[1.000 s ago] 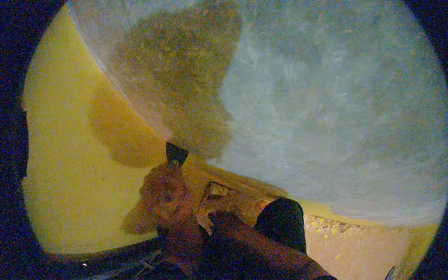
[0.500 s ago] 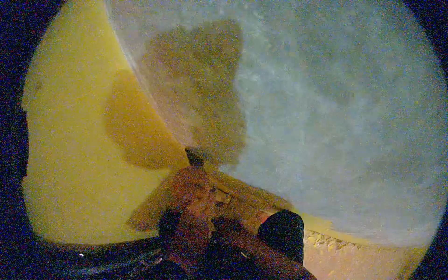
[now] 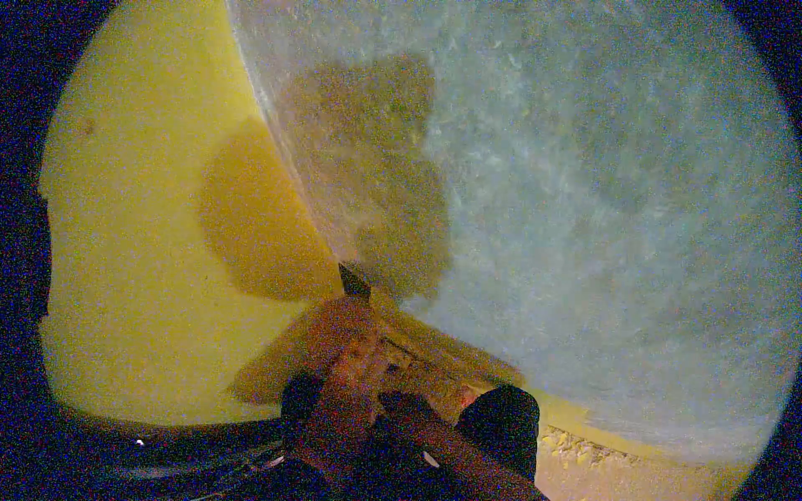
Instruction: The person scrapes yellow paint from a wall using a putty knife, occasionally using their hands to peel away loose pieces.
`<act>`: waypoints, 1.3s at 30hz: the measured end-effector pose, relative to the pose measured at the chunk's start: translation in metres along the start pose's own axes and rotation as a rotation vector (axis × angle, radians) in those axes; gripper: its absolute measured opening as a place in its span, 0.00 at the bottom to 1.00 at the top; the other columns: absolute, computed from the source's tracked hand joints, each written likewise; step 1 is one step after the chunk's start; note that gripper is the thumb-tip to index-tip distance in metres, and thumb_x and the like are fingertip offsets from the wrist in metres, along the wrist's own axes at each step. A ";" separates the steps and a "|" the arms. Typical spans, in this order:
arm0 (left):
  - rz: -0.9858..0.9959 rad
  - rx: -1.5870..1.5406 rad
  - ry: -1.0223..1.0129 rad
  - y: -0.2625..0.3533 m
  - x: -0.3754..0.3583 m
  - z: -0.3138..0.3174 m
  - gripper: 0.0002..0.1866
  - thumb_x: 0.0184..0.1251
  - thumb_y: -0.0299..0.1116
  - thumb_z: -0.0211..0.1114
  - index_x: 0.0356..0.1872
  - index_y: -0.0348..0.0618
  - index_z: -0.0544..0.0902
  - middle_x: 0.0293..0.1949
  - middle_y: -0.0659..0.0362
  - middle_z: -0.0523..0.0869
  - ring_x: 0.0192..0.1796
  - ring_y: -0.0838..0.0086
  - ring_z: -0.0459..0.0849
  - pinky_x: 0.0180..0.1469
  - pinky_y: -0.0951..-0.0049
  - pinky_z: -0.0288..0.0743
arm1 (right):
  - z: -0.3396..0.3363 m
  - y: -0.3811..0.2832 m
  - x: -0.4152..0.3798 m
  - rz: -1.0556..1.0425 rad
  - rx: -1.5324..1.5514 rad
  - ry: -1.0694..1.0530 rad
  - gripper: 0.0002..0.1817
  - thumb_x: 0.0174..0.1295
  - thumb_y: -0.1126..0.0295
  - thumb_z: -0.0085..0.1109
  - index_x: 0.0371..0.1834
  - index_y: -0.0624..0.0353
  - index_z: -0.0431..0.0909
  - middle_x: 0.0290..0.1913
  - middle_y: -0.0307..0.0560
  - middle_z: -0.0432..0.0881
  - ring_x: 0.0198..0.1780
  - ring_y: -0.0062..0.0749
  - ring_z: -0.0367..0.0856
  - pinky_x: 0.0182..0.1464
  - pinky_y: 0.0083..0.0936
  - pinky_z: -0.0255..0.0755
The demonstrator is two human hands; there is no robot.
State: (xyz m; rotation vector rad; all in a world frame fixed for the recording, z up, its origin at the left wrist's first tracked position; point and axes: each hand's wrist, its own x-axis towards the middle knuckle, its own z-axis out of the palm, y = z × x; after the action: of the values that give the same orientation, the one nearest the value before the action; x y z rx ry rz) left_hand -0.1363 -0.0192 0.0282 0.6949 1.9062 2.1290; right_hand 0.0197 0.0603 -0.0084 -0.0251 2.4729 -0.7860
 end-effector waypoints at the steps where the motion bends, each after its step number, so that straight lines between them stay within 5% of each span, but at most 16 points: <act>1: 0.001 -0.001 0.000 0.000 0.002 0.000 0.14 0.54 0.46 0.72 0.24 0.47 0.83 0.32 0.56 0.87 0.38 0.61 0.86 0.41 0.56 0.80 | -0.025 0.003 0.004 -0.148 -0.002 -0.273 0.24 0.63 0.56 0.62 0.55 0.65 0.80 0.49 0.70 0.85 0.49 0.65 0.86 0.53 0.55 0.79; 2: 0.123 0.025 0.005 0.003 0.007 0.002 0.14 0.55 0.46 0.72 0.25 0.47 0.83 0.32 0.56 0.87 0.38 0.61 0.86 0.41 0.56 0.81 | -0.037 0.004 0.005 -0.295 -0.001 -0.547 0.24 0.64 0.56 0.62 0.55 0.64 0.80 0.50 0.71 0.85 0.50 0.65 0.86 0.53 0.55 0.79; 3: 0.243 0.052 0.008 0.006 0.012 0.002 0.14 0.55 0.46 0.72 0.25 0.47 0.83 0.32 0.56 0.87 0.38 0.61 0.86 0.41 0.56 0.81 | -0.023 0.002 0.002 -0.296 0.005 -0.549 0.24 0.64 0.56 0.62 0.55 0.64 0.80 0.50 0.71 0.85 0.50 0.65 0.86 0.53 0.55 0.79; 5: 0.492 0.109 0.017 0.014 0.026 0.001 0.14 0.56 0.47 0.71 0.25 0.47 0.83 0.32 0.56 0.87 0.39 0.61 0.87 0.42 0.55 0.81 | 0.011 -0.006 -0.005 0.001 0.032 -0.070 0.24 0.63 0.58 0.63 0.56 0.65 0.80 0.50 0.71 0.85 0.51 0.65 0.86 0.54 0.56 0.79; 9: 0.978 0.196 0.021 0.032 0.038 0.010 0.15 0.58 0.48 0.70 0.26 0.47 0.83 0.32 0.56 0.87 0.39 0.60 0.87 0.43 0.55 0.81 | 0.015 -0.006 -0.011 -0.138 0.100 0.163 0.25 0.62 0.57 0.64 0.57 0.64 0.80 0.46 0.70 0.86 0.48 0.66 0.87 0.53 0.56 0.80; 12: 0.911 0.146 0.172 0.089 0.018 0.019 0.17 0.62 0.52 0.68 0.29 0.48 0.83 0.33 0.55 0.87 0.39 0.58 0.88 0.43 0.54 0.81 | -0.010 -0.020 -0.019 -0.088 0.113 0.119 0.27 0.61 0.59 0.65 0.60 0.64 0.78 0.47 0.69 0.86 0.48 0.65 0.87 0.52 0.54 0.81; 14: 0.987 0.140 0.172 0.073 0.026 0.015 0.19 0.66 0.53 0.66 0.30 0.48 0.83 0.32 0.55 0.87 0.38 0.57 0.87 0.43 0.53 0.81 | -0.019 -0.027 -0.016 -0.018 -0.005 -0.131 0.31 0.60 0.59 0.66 0.64 0.65 0.74 0.51 0.69 0.85 0.49 0.65 0.87 0.52 0.53 0.81; 16: 1.046 0.142 0.167 0.056 0.026 0.011 0.21 0.69 0.55 0.64 0.30 0.47 0.82 0.32 0.55 0.87 0.37 0.56 0.87 0.43 0.53 0.81 | -0.010 -0.019 -0.013 -0.028 0.038 -0.141 0.30 0.61 0.59 0.66 0.63 0.66 0.75 0.50 0.69 0.85 0.49 0.64 0.87 0.52 0.52 0.82; 21: 1.059 0.161 0.039 0.045 0.025 0.011 0.24 0.73 0.58 0.60 0.29 0.47 0.82 0.32 0.54 0.86 0.37 0.55 0.87 0.43 0.53 0.81 | 0.007 -0.014 -0.013 0.016 0.001 -0.062 0.28 0.63 0.58 0.64 0.60 0.67 0.76 0.46 0.67 0.87 0.49 0.63 0.87 0.52 0.52 0.82; 23: 1.077 0.166 -0.012 0.043 0.027 0.011 0.25 0.75 0.59 0.59 0.29 0.47 0.82 0.33 0.54 0.86 0.37 0.55 0.87 0.43 0.53 0.81 | 0.013 -0.013 -0.017 -0.098 0.052 0.144 0.25 0.65 0.57 0.62 0.57 0.66 0.78 0.44 0.67 0.87 0.49 0.61 0.87 0.51 0.52 0.81; 27: 0.957 0.131 -0.036 0.101 0.012 0.026 0.27 0.76 0.62 0.57 0.27 0.48 0.81 0.31 0.56 0.85 0.38 0.55 0.87 0.43 0.53 0.81 | -0.022 -0.028 -0.031 0.005 0.301 -0.073 0.24 0.66 0.55 0.61 0.55 0.65 0.80 0.46 0.66 0.87 0.48 0.60 0.87 0.51 0.52 0.81; 30: 0.874 0.133 0.080 0.103 0.007 0.032 0.27 0.76 0.61 0.57 0.26 0.48 0.81 0.28 0.56 0.85 0.37 0.55 0.87 0.43 0.54 0.82 | -0.005 -0.019 -0.023 -0.064 0.228 0.023 0.23 0.65 0.56 0.62 0.54 0.64 0.81 0.46 0.66 0.87 0.47 0.59 0.88 0.52 0.52 0.81; 33: 0.927 0.227 0.085 0.080 0.017 0.022 0.27 0.76 0.60 0.57 0.26 0.48 0.81 0.27 0.56 0.84 0.37 0.55 0.87 0.44 0.54 0.82 | 0.010 -0.014 -0.013 -0.117 -0.048 -0.142 0.23 0.64 0.57 0.63 0.55 0.64 0.80 0.45 0.67 0.87 0.47 0.60 0.88 0.52 0.52 0.81; 35: 0.979 0.324 0.090 0.066 0.027 0.014 0.27 0.76 0.59 0.57 0.25 0.47 0.81 0.27 0.57 0.84 0.36 0.55 0.87 0.45 0.54 0.82 | 0.015 -0.022 -0.019 -0.091 0.014 0.202 0.23 0.64 0.59 0.64 0.56 0.64 0.79 0.45 0.68 0.86 0.48 0.62 0.87 0.52 0.54 0.80; 39: 0.918 0.364 0.108 0.072 0.020 0.006 0.23 0.75 0.53 0.60 0.24 0.47 0.81 0.27 0.57 0.84 0.37 0.56 0.88 0.49 0.53 0.81 | 0.002 -0.026 -0.024 -0.100 0.029 0.129 0.23 0.63 0.61 0.64 0.58 0.65 0.77 0.45 0.70 0.85 0.49 0.65 0.86 0.53 0.56 0.79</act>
State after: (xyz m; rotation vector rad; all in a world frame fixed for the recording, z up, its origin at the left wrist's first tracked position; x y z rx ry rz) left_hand -0.1392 -0.0154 0.1032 1.8576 2.3450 2.2762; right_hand 0.0374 0.0421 0.0161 -0.0910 2.5979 -0.8911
